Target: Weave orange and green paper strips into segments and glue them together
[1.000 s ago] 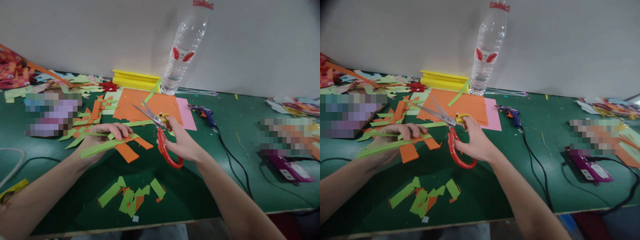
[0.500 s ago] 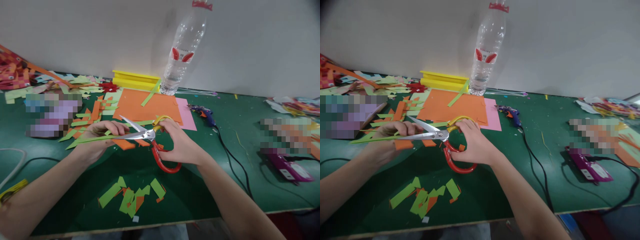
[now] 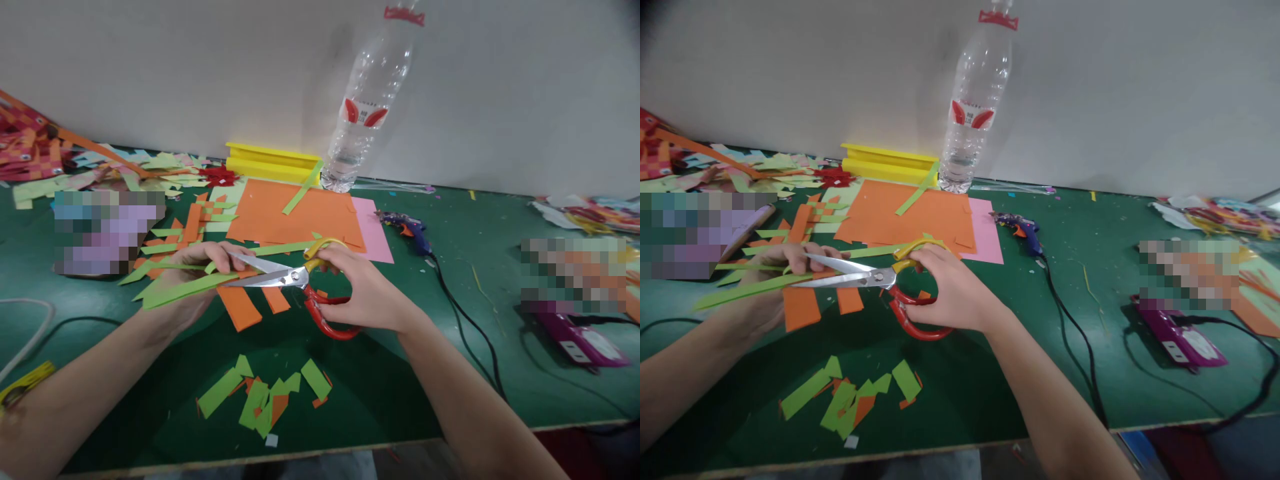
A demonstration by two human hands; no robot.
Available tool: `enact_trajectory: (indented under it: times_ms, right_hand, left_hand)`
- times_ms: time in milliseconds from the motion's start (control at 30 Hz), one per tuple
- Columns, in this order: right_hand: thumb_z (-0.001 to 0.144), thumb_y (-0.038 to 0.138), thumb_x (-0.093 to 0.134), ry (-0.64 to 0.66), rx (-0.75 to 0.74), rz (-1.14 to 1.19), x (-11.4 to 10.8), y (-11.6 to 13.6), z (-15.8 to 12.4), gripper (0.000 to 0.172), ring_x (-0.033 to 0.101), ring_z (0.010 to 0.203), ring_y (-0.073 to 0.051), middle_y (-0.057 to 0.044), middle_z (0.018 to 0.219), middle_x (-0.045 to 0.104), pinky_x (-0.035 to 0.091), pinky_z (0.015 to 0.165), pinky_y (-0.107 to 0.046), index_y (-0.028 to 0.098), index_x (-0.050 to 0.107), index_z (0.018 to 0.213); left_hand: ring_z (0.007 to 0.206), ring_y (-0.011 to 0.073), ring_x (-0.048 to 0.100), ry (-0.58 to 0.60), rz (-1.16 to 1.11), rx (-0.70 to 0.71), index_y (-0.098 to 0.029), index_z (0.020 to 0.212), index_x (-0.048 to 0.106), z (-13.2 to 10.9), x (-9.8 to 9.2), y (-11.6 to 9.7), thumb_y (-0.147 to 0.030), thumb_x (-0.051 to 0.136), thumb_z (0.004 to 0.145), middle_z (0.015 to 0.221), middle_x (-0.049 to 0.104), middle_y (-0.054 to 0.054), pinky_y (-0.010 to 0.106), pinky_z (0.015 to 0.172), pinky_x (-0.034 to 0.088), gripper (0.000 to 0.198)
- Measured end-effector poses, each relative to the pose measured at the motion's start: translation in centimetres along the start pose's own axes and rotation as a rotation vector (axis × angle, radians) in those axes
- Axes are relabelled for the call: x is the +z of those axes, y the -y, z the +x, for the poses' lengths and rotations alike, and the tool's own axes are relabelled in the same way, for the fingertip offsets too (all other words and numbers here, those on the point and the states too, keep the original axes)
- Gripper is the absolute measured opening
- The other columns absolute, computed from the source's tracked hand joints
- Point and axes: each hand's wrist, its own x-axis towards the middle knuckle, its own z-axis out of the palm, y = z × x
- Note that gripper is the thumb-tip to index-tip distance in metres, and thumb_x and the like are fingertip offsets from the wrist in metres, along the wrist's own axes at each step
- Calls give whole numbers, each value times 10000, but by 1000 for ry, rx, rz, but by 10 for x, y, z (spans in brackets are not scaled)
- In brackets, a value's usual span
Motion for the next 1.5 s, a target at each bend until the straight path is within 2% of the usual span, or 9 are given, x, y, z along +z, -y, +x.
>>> enact_trajectory:
  times_ms: [67,133,300,433,567,800,1233,1400,1500]
  right_hand:
    - [692,281,681,26,-5,4,-3,0,0,445,550,933,-208,-76,1028,570,464,832,-355,176,529,1097]
    - [692,284,691,40,-22,7,-5,-2,0,431,550,929,-199,-74,1050,580,470,829,-342,177,545,1083]
    - [687,278,698,11,-31,-9,-10,-6,-1,431,568,937,-200,-92,1113,595,486,818,-334,175,566,1084]
    - [679,272,697,19,-22,-29,-13,-8,-2,432,587,959,-215,-88,1099,613,495,815,-335,180,581,1085]
    - [681,259,688,10,-43,-53,-14,-9,-2,429,586,1034,-233,-87,1124,632,492,841,-334,183,596,1094]
    - [687,251,673,-30,-56,-44,-15,-9,-1,401,594,960,-208,-77,1058,633,493,819,-324,178,601,1074]
    - [709,256,692,39,-81,-20,-22,-13,-3,367,578,942,-213,-79,1063,635,485,768,-328,185,614,1061]
    - [704,252,700,43,-93,-16,-21,-17,-3,403,581,975,-223,-80,1069,636,489,814,-350,186,616,1093]
    - [706,267,704,33,-95,-22,-20,-17,-4,393,587,916,-209,-76,1050,637,494,760,-329,189,617,1081]
  left_hand:
    - [841,151,664,52,3,27,-207,747,735,2,0,-2,-244,820,718,782,724,-6,295,870,557,97]
    - [832,159,668,108,-1,22,-208,734,741,4,0,-4,-264,817,723,792,724,3,305,857,557,95]
    - [916,187,661,127,-44,-21,-205,749,737,3,0,-4,-165,791,742,928,669,11,323,819,567,67]
    - [922,181,650,182,-67,-5,-211,775,732,1,-1,-3,-161,769,768,906,646,9,330,824,560,62]
    - [914,182,657,165,-41,-26,-218,748,723,1,1,-4,-190,794,744,848,642,-1,307,798,555,76]
    - [846,154,638,118,-56,-61,-223,735,721,-1,5,-3,-181,779,755,831,660,-3,325,834,534,75]
    - [840,168,650,85,-65,-81,-219,673,721,1,8,-5,-238,823,698,768,658,4,329,873,530,107]
    - [849,151,647,81,-59,-96,-226,679,714,0,8,-4,-78,789,695,781,657,-12,322,872,522,167]
    - [874,162,643,112,-79,-85,-230,706,724,0,6,-3,-186,808,710,808,661,-3,337,911,509,95]
